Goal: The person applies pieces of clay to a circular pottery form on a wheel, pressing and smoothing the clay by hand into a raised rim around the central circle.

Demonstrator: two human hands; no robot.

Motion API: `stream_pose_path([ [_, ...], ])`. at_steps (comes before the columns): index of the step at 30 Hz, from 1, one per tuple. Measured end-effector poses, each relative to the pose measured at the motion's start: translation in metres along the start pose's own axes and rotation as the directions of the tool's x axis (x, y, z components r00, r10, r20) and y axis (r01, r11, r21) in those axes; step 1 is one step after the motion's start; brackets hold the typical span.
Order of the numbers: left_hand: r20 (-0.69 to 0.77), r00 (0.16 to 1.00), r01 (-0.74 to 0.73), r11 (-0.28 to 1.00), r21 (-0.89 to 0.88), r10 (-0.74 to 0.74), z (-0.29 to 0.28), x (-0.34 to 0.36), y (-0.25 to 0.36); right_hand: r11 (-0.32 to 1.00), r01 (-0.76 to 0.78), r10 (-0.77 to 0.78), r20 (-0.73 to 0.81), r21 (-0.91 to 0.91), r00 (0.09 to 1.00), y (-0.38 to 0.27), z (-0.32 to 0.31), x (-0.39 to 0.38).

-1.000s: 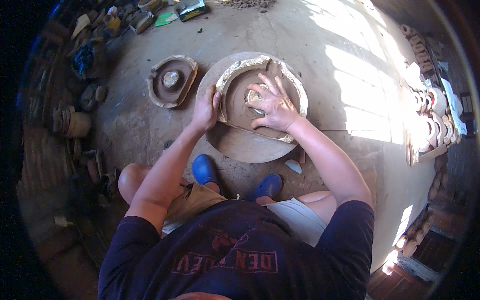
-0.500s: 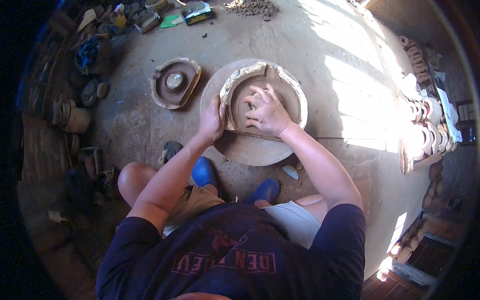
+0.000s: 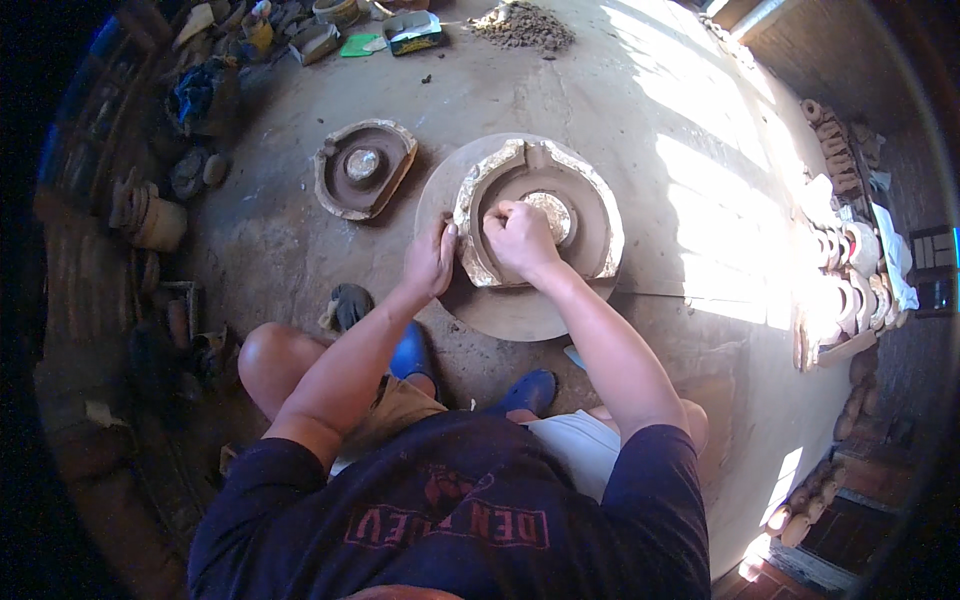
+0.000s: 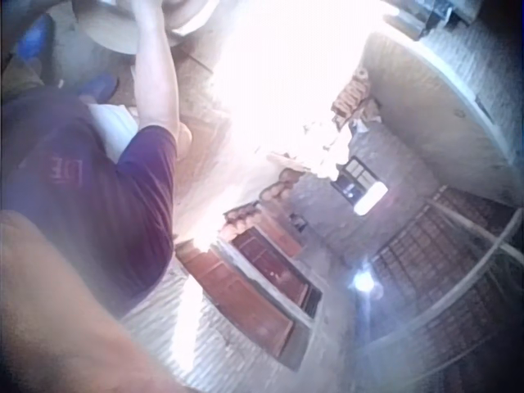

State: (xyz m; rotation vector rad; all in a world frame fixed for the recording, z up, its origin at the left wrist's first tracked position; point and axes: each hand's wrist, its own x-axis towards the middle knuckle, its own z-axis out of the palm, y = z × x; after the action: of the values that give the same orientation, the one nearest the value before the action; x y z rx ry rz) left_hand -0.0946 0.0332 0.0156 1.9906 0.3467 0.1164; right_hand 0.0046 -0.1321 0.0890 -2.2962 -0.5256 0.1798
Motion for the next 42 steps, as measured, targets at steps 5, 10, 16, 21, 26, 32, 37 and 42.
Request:
stream_pose_path([
  [5,-0.104,0.966,-0.215,0.957,0.192,0.238,0.002,0.0,-0.016,0.978,-0.179,0.198,0.203,-0.108,0.959,-0.024,-0.003,-0.002],
  [10,-0.138,0.966,-0.187,0.961,0.203,0.217,0.012,-0.006,-0.015,0.984,-0.18,0.18,0.19,-0.02,0.965,-0.012,0.01,0.0],
  [16,-0.142,0.966,-0.182,0.959,0.216,0.216,0.011,-0.004,-0.014,0.983,-0.158,0.17,0.15,-0.09,0.974,-0.008,0.018,-0.006],
  [21,-0.141,0.96,-0.208,0.952,0.223,0.243,0.013,0.001,-0.02,0.977,-0.186,0.197,0.107,-0.104,0.975,0.002,0.019,-0.037],
  [26,-0.149,0.95,-0.231,0.94,0.251,0.273,0.012,0.006,-0.024,0.976,-0.11,0.126,0.078,-0.187,0.989,0.014,0.01,-0.069],
  [32,-0.099,0.959,-0.229,0.93,0.289,0.266,0.007,0.013,-0.02,0.983,-0.184,0.184,0.057,0.002,0.981,0.027,0.001,-0.1],
  [37,-0.101,0.943,-0.28,0.923,0.265,0.316,0.004,0.016,-0.015,0.989,-0.146,0.148,0.082,-0.021,0.986,0.027,-0.013,-0.099],
  [42,-0.108,0.946,-0.27,0.926,0.265,0.307,0.005,0.013,-0.012,0.953,-0.238,0.23,0.064,0.19,0.971,-0.004,-0.005,-0.05],
])
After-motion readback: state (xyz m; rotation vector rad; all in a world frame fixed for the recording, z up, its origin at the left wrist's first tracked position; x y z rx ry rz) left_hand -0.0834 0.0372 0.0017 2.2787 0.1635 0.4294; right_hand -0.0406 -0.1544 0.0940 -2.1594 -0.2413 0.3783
